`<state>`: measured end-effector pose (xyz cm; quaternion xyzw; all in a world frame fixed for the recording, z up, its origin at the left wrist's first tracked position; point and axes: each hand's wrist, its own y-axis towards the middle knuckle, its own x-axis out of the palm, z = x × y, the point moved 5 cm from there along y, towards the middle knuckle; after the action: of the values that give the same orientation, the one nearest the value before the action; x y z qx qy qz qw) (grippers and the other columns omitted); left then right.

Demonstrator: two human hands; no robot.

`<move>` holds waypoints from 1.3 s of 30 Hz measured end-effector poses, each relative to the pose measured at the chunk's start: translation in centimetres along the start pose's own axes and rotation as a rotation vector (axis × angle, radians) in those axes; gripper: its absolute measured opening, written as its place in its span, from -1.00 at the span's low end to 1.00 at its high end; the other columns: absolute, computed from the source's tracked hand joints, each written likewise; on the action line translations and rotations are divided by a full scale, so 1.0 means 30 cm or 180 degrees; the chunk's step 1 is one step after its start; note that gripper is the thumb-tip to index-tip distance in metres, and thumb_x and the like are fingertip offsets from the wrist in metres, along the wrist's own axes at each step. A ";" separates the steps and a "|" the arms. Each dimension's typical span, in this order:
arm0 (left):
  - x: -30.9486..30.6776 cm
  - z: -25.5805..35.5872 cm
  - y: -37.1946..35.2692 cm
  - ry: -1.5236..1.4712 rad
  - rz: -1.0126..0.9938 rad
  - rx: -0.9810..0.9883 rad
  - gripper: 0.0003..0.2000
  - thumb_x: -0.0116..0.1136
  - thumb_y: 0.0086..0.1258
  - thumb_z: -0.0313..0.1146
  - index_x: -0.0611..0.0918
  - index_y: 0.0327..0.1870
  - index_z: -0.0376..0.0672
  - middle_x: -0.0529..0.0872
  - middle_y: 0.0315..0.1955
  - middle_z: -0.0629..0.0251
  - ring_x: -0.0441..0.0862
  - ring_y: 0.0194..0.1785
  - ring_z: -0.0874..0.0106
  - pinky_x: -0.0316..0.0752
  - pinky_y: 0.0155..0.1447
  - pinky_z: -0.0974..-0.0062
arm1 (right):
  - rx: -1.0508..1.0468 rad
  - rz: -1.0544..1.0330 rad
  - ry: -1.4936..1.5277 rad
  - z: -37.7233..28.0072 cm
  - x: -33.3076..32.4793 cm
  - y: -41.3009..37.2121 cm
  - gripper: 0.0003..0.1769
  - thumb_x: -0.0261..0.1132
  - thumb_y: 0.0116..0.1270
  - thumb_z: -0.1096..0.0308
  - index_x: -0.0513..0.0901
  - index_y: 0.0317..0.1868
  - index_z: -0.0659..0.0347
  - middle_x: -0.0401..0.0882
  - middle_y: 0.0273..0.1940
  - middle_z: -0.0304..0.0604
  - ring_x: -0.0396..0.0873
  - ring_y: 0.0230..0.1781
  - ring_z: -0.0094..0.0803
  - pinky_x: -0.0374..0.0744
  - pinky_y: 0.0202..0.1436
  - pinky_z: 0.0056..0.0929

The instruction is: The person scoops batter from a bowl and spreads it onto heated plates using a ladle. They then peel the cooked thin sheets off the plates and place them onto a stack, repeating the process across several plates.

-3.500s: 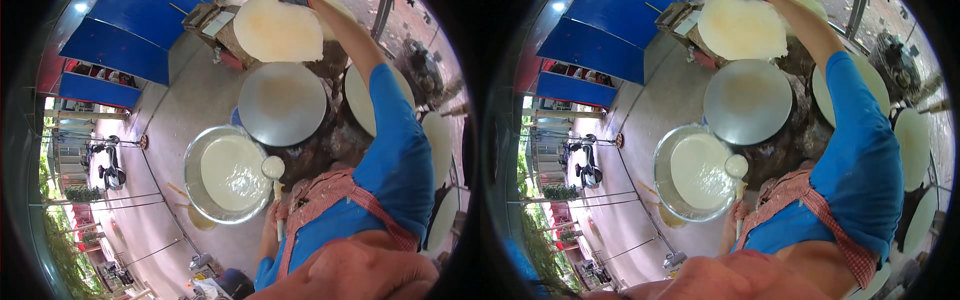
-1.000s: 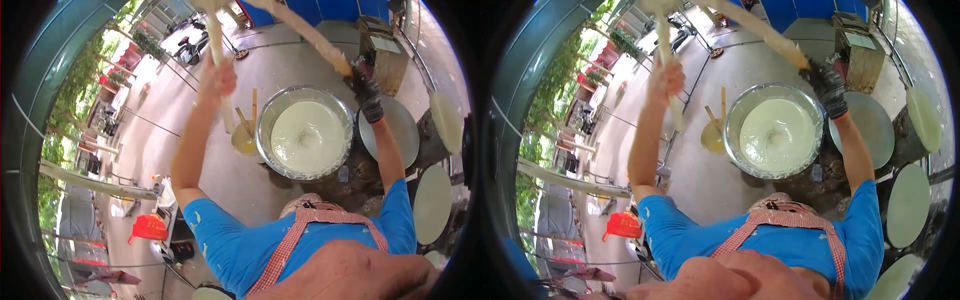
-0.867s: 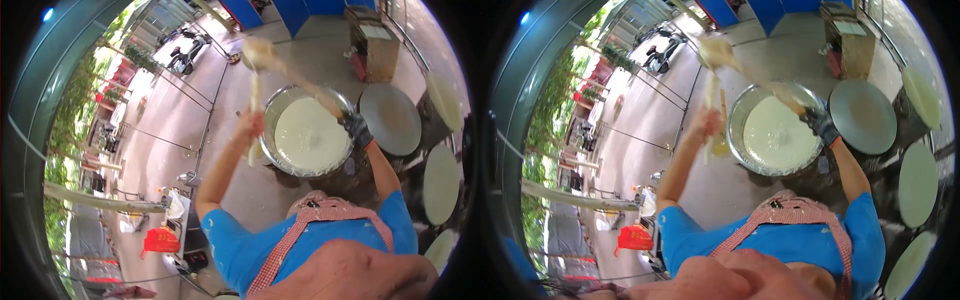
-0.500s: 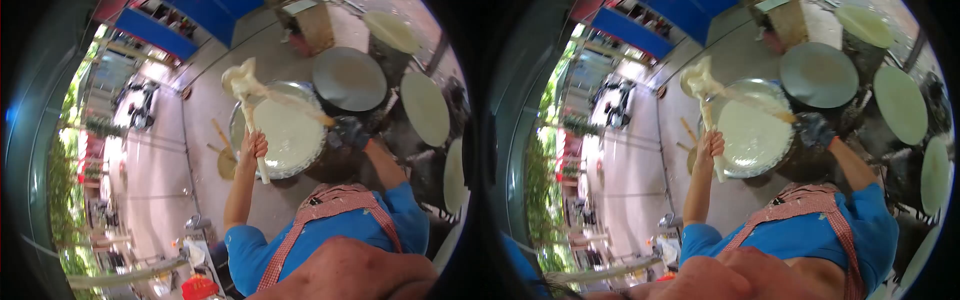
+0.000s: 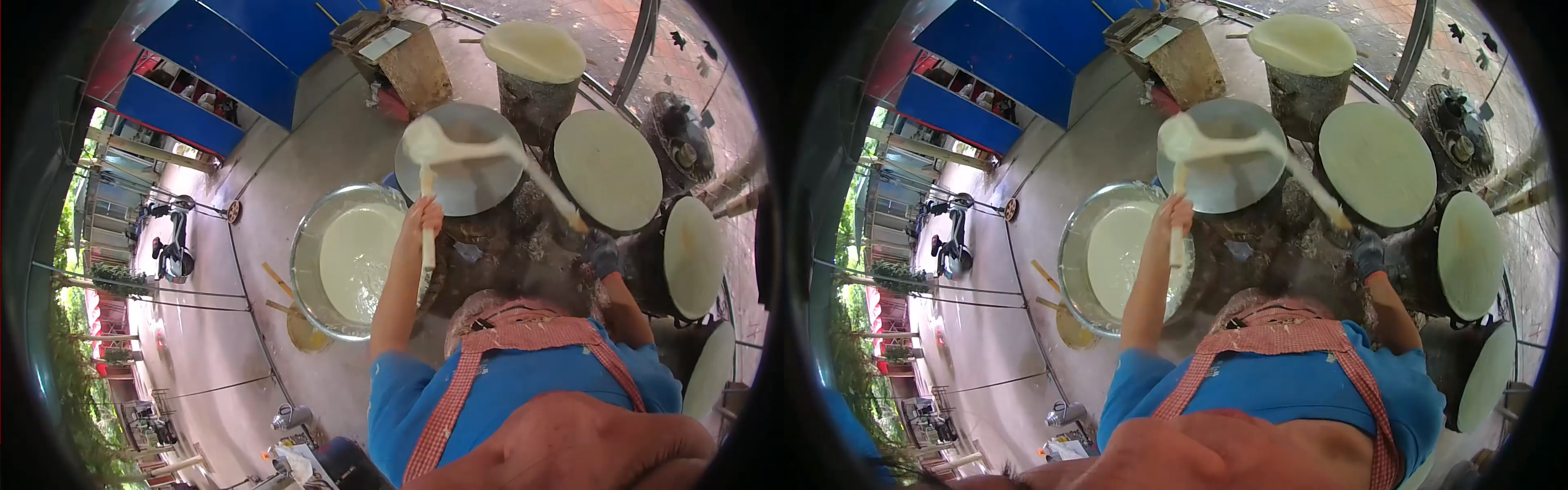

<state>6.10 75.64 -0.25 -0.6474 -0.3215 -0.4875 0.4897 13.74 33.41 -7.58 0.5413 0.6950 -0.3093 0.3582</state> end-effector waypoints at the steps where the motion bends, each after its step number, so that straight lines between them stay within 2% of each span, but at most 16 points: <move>1: 0.025 0.051 0.064 0.1114 0.0254 0.0342 -0.87 -0.10 0.25 -0.42 0.24 -0.45 -0.09 0.14 -0.77 0.49 0.06 -0.81 0.66 0.03 -0.78 0.67 | -0.0429 0.0338 -0.0097 -0.041 -0.024 0.057 -0.59 0.09 0.10 0.29 0.43 0.02 0.07 0.51 -0.28 0.08 0.47 -0.28 0.00 0.43 -0.20 -0.21; 5: 0.130 0.136 0.264 0.3240 0.1570 0.1408 -0.84 -0.06 0.19 -0.42 0.20 -0.44 -0.04 0.10 -0.76 0.52 0.02 -0.82 0.68 -0.05 -0.81 0.67 | -0.1133 0.0359 -0.0231 -0.494 -0.136 0.146 -0.56 0.04 0.13 0.31 0.37 0.08 0.05 0.51 -0.33 0.09 0.48 -0.34 0.01 0.42 -0.26 -0.15; 9: -0.159 0.286 0.566 0.3427 0.1437 0.1471 -0.78 -0.06 0.15 -0.45 0.31 -0.18 -0.02 0.28 -0.77 0.40 0.25 -0.80 0.51 0.19 -0.75 0.51 | -0.0737 -0.0041 -0.0581 -0.518 0.120 0.316 -0.59 0.04 0.12 0.32 0.43 0.03 0.05 0.52 -0.32 0.09 0.48 -0.34 -0.02 0.42 -0.27 -0.14; 12: -0.176 0.455 0.575 0.5816 0.2704 0.3442 -0.45 -0.09 0.12 -0.49 0.17 0.18 0.18 0.49 -0.64 0.18 0.50 -0.59 0.23 0.41 -0.49 0.29 | -0.1060 0.0057 -0.1097 -0.450 0.153 0.401 -0.68 0.03 0.16 0.33 0.52 -0.07 0.07 0.56 -0.37 0.02 0.53 -0.40 -0.16 0.45 -0.30 -0.22; 15: -0.062 0.394 0.436 0.7473 0.3124 0.2286 -0.36 -0.14 0.12 -0.47 0.04 0.27 0.23 0.57 -0.37 0.00 0.54 -0.38 0.09 0.43 -0.29 0.19 | -0.0038 0.0063 0.2952 -0.365 0.167 0.412 -0.76 0.07 0.21 0.27 0.61 -0.21 0.11 0.60 -0.32 -0.11 0.52 -0.39 -0.47 0.46 -0.25 -0.53; 18: -0.016 0.375 0.440 0.7508 0.3082 0.2214 -0.36 -0.14 0.12 -0.47 0.03 0.28 0.20 0.57 -0.32 0.01 0.54 -0.36 0.12 0.41 -0.28 0.18 | -0.0304 0.0542 0.3153 -0.420 0.353 0.500 -0.65 0.26 0.08 0.29 0.55 -0.18 0.36 0.59 -0.39 -0.14 0.46 -0.46 -0.54 0.45 -0.28 -0.54; 19: 0.005 0.372 0.445 0.7515 0.3090 0.2168 -0.36 -0.14 0.12 -0.47 0.03 0.28 0.20 0.57 -0.32 0.01 0.54 -0.36 0.12 0.41 -0.28 0.18 | 0.0044 0.0148 0.0948 -0.347 0.493 0.602 -0.69 0.26 0.07 0.29 0.57 -0.23 0.36 0.58 -0.41 -0.13 0.45 -0.48 -0.49 0.46 -0.31 -0.48; 22: 0.136 0.454 0.402 0.6760 0.3231 0.2744 -0.35 -0.13 0.10 -0.49 0.03 0.28 0.10 0.53 -0.19 -0.03 0.53 -0.28 0.09 0.40 -0.18 0.21 | -0.0507 0.0325 -0.0761 -0.487 0.266 0.518 -0.68 0.22 0.10 0.24 0.56 -0.18 0.27 0.59 -0.41 -0.12 0.48 -0.48 -0.44 0.46 -0.33 -0.41; 24: 0.257 0.441 0.246 0.6142 0.1930 0.4709 -0.35 -0.12 0.07 -0.52 0.05 0.27 -0.03 0.39 0.02 -0.05 0.46 -0.07 0.07 0.35 -0.02 0.32 | -0.0300 0.0106 0.0281 -0.520 0.335 0.543 -0.67 0.16 0.12 0.21 0.54 -0.14 0.20 0.58 -0.36 -0.09 0.49 -0.40 -0.34 0.45 -0.27 -0.36; 26: 0.258 0.410 0.131 0.5729 0.1532 0.3876 -0.39 -0.08 0.05 -0.55 0.12 0.23 -0.27 0.14 0.23 0.07 0.16 0.25 0.21 0.07 0.24 0.46 | 0.0073 -0.0306 0.2242 -0.530 0.456 0.551 -0.65 0.04 0.18 0.15 0.51 -0.06 0.06 0.56 -0.27 -0.02 0.52 -0.25 -0.13 0.43 -0.14 -0.25; 27: 0.179 0.408 0.097 0.5929 0.1530 0.3605 -0.38 -0.09 0.04 -0.56 0.12 0.23 -0.29 0.15 0.22 0.05 0.14 0.26 0.22 0.03 0.26 0.49 | -0.0204 0.1157 0.1044 -0.558 0.539 0.559 -0.64 0.09 0.13 0.13 0.55 -0.12 0.11 0.57 -0.30 0.00 0.52 -0.26 -0.11 0.44 -0.17 -0.22; 28: 0.053 0.404 0.079 0.6115 0.1496 0.3300 -0.38 -0.09 0.03 -0.58 0.11 0.23 -0.30 0.15 0.21 0.03 0.12 0.27 0.23 -0.01 0.28 0.51 | 0.0685 -0.0448 0.1022 -0.693 0.454 0.547 -0.61 0.08 0.11 0.04 0.57 -0.17 0.09 0.55 -0.27 0.02 0.51 -0.26 -0.12 0.46 -0.20 -0.24; 30: -0.156 0.346 -0.021 0.6051 0.1582 0.2873 -0.39 -0.03 0.07 -0.54 0.13 0.23 -0.22 0.18 0.20 0.06 0.15 0.25 0.20 0.09 0.25 0.44 | -0.0649 0.0063 -0.0504 -0.547 0.640 0.747 -0.60 0.07 0.08 -0.04 0.58 -0.22 0.04 0.53 -0.21 -0.01 0.50 -0.22 -0.16 0.45 -0.18 -0.28; 34: -0.354 0.216 -0.282 0.6257 0.2327 0.2209 -0.35 -0.03 0.04 -0.56 0.09 0.25 -0.24 0.19 0.19 -0.02 0.19 0.23 0.15 0.08 0.25 0.43 | 0.0249 0.0262 -0.0203 -0.627 0.116 0.424 -0.69 0.09 0.11 0.12 0.59 -0.25 0.09 0.56 -0.27 -0.03 0.52 -0.28 -0.21 0.47 -0.18 -0.31; 37: -0.397 0.200 -0.297 0.6042 0.2471 0.1925 -0.34 -0.05 0.03 -0.57 0.09 0.25 -0.22 0.20 0.18 -0.03 0.21 0.21 0.15 0.08 0.25 0.42 | 0.0255 0.0321 0.1725 -0.674 0.390 0.388 -0.66 0.09 0.13 0.21 0.50 -0.07 0.10 0.56 -0.21 -0.20 0.49 -0.20 -0.41 0.38 0.03 -0.45; 39: -0.403 0.211 -0.331 0.6363 0.2285 0.2380 -0.34 -0.04 0.03 -0.58 0.09 0.26 -0.19 0.22 0.18 -0.02 0.22 0.21 0.15 0.10 0.23 0.42 | -0.0182 -0.0109 0.0089 -0.547 0.717 0.572 -0.50 0.02 0.17 0.11 0.31 0.11 0.10 0.29 0.08 -0.19 0.19 0.10 -0.43 0.15 0.20 -0.46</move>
<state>-4.62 85.48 -8.79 0.1664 0.2943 -0.4913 0.8027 24.38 62.07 -17.14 0.5231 0.7177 -0.2879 0.3584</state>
